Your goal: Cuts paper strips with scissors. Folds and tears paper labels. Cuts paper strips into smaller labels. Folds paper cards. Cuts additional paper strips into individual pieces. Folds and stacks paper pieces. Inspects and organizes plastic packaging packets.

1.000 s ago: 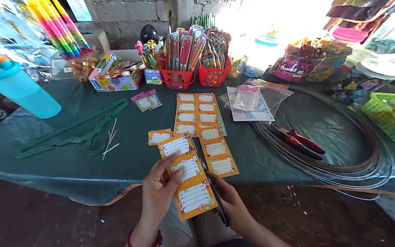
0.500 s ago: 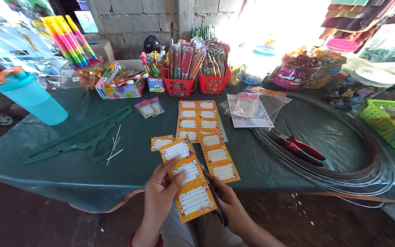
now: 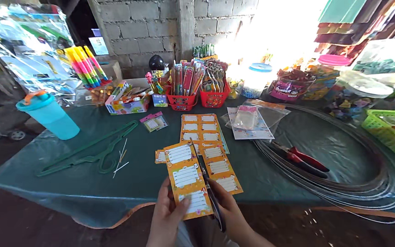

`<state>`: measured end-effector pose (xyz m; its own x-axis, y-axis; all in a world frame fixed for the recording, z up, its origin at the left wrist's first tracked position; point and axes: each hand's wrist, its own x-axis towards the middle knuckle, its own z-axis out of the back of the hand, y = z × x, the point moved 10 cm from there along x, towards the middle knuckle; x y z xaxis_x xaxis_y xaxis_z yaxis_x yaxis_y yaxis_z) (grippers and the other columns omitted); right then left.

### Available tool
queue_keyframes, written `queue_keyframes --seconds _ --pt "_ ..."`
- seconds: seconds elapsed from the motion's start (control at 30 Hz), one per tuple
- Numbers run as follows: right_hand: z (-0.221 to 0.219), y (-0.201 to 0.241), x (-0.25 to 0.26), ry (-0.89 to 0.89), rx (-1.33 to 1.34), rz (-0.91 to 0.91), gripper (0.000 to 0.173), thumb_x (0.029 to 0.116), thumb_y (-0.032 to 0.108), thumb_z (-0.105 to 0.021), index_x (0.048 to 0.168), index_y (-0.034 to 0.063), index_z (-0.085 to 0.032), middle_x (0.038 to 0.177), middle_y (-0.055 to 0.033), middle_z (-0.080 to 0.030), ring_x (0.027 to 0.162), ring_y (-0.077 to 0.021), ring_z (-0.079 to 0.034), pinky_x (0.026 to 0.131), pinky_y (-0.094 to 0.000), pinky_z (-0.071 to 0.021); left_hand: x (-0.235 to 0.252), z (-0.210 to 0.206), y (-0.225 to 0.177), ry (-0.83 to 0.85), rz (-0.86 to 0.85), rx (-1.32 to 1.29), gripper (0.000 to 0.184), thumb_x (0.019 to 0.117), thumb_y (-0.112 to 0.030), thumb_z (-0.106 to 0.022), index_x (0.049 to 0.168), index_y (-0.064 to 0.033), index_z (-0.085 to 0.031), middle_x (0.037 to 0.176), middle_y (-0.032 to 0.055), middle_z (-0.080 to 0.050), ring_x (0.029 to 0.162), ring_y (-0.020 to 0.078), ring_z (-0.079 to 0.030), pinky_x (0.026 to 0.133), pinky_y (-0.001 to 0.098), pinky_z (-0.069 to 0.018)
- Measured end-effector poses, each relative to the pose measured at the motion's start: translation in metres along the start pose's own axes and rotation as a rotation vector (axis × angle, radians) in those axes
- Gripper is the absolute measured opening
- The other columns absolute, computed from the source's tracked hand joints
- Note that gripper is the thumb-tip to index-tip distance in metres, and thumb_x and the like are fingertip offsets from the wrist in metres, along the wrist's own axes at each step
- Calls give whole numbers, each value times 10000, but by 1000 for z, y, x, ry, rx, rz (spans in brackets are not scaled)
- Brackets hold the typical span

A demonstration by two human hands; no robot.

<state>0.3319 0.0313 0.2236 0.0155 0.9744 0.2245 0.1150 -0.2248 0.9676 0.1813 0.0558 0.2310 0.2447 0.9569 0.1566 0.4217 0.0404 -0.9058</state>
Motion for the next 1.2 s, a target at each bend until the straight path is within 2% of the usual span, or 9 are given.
queue_keyframes --seconds 0.1,0.2,0.3,0.43,0.53,0.6,0.7,0.87,1.2 --pt "1 1 -1 -6 35 -16 505 997 171 -594 1419 -62 -444 881 68 -642 655 27 -587 587 -158 -523 7 19 -5 -31 -5 -24 650 933 12 -589 1518 -43 -309 1130 82 -731 925 195 -755 792 365 -648" --pt "3 3 1 -14 39 -13 550 1003 223 -600 1434 -67 -421 857 67 -630 645 26 -581 581 -155 -519 5 23 -5 92 -30 -473 576 896 -357 -750 1404 -146 -581 1187 102 -727 924 167 -755 737 278 -637" --pt "2 7 4 -55 48 4 533 993 191 -599 1429 -64 -429 848 69 -632 639 26 -586 581 -155 -523 -11 -4 -9 251 -127 -688 548 826 -519 -749 1253 -176 -723 1183 66 -748 1064 163 -731 915 289 -594" --pt "-4 14 8 -88 57 129 462 988 35 -526 1414 -118 -436 1089 -2 -716 922 11 -682 855 -203 -573 -24 -33 2 149 -212 -259 655 859 -343 -794 1435 -273 -491 1292 -81 -691 1191 93 -655 1030 331 -546" --pt "-7 18 6 -103 14 165 454 972 11 -528 1390 -145 -444 1087 -29 -715 962 16 -675 912 -202 -555 -23 -33 6 -106 -169 -143 363 886 38 -708 1193 -139 -626 1050 -35 -775 980 83 -735 913 301 -604" --pt "-5 16 5 -106 -41 144 478 968 45 -547 1396 -144 -448 1073 -35 -702 910 29 -661 851 -176 -554 -18 -18 10 -252 -82 -175 299 896 115 -619 1146 -50 -621 971 25 -779 887 125 -753 841 322 -628" --pt "-12 7 5 -52 -72 59 541 976 176 -611 1418 -92 -450 940 6 -660 713 14 -613 647 -184 -549 -15 15 12 -432 17 -239 241 972 73 -502 1178 -40 -553 944 40 -762 807 137 -750 736 309 -637" --pt "-54 -3 29 193 -4 -120 546 996 232 -603 1454 -15 -439 882 19 -633 669 -30 -608 619 -208 -543 -3 88 -12 -644 12 -333 214 1111 -165 -336 1088 -92 -536 756 11 -702 571 60 -667 496 182 -554" --pt "-127 16 119 565 -22 -293 391 1044 209 -550 1388 41 -469 854 13 -606 655 -48 -600 602 -196 -523 23 198 -122 -738 -311 -19 123 1056 -23 -484 1172 -28 -527 850 40 -714 626 75 -690 504 183 -558"
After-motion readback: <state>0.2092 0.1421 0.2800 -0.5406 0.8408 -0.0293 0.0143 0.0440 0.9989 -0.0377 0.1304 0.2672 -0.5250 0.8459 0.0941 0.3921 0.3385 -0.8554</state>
